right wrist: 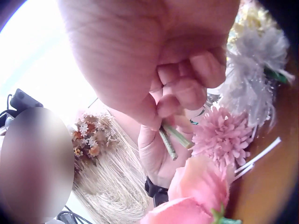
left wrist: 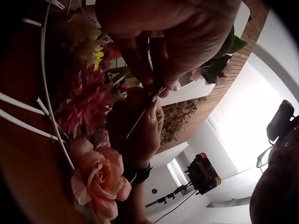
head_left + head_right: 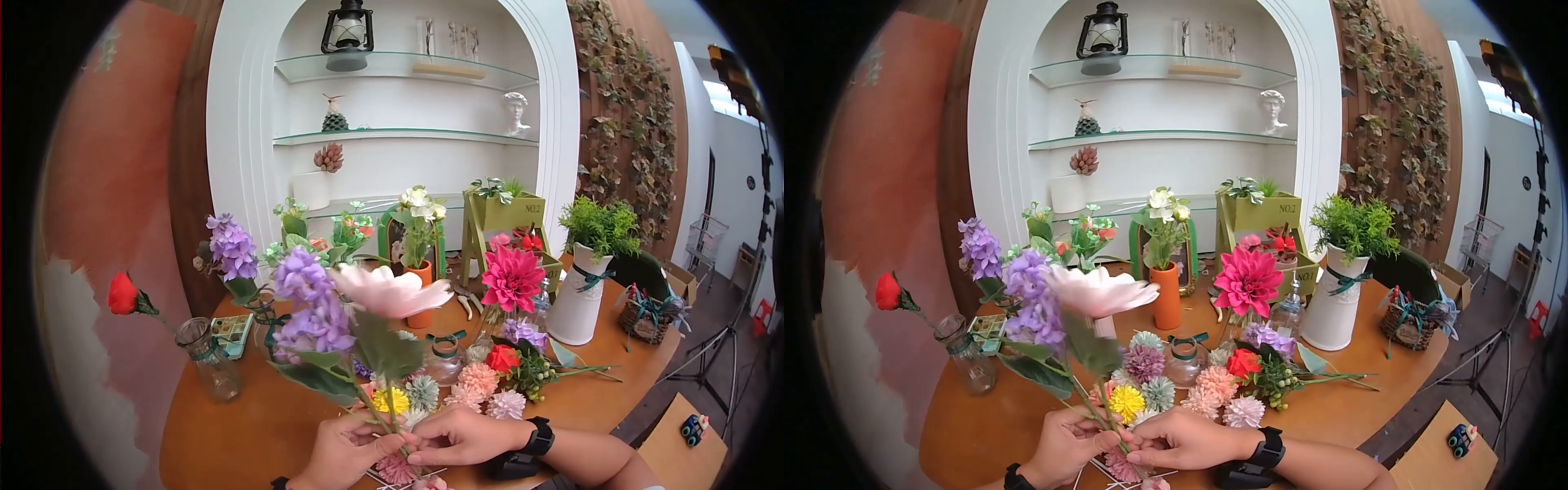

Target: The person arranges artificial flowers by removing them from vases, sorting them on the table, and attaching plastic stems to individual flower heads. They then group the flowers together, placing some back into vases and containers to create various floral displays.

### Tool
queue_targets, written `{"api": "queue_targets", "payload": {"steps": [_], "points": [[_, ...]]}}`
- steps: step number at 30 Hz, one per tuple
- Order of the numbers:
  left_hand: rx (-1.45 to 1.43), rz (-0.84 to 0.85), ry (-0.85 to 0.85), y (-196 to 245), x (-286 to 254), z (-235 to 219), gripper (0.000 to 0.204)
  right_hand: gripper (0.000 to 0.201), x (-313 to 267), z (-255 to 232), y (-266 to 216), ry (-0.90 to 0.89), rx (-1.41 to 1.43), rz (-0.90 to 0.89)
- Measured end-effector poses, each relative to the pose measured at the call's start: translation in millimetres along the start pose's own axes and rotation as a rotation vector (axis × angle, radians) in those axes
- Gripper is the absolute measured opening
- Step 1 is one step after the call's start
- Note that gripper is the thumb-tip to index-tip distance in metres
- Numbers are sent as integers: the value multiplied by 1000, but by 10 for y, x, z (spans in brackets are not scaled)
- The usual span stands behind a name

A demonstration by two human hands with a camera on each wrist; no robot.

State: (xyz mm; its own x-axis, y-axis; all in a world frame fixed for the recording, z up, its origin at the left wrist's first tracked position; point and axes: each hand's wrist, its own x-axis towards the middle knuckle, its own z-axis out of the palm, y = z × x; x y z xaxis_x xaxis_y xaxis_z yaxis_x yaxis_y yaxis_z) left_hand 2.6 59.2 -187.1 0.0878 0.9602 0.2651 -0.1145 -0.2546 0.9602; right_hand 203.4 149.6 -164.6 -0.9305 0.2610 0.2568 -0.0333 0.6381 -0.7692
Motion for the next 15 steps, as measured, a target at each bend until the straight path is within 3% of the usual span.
{"api": "queue_targets", "payload": {"steps": [3,9,11,15], "points": [[68,62,38,-18,17,32,13,27,-1,17,11,44,15,-12],[47,27,7,-2,6,6,17,27,6,17,39,26,0,-37],[1,-60,18,-13,-4,-15,23,27,5,10,51,-9,-26,-28],[113,-49,-13,-16,8,-35,27,23,-1,35,41,-14,-33,-16]]}}
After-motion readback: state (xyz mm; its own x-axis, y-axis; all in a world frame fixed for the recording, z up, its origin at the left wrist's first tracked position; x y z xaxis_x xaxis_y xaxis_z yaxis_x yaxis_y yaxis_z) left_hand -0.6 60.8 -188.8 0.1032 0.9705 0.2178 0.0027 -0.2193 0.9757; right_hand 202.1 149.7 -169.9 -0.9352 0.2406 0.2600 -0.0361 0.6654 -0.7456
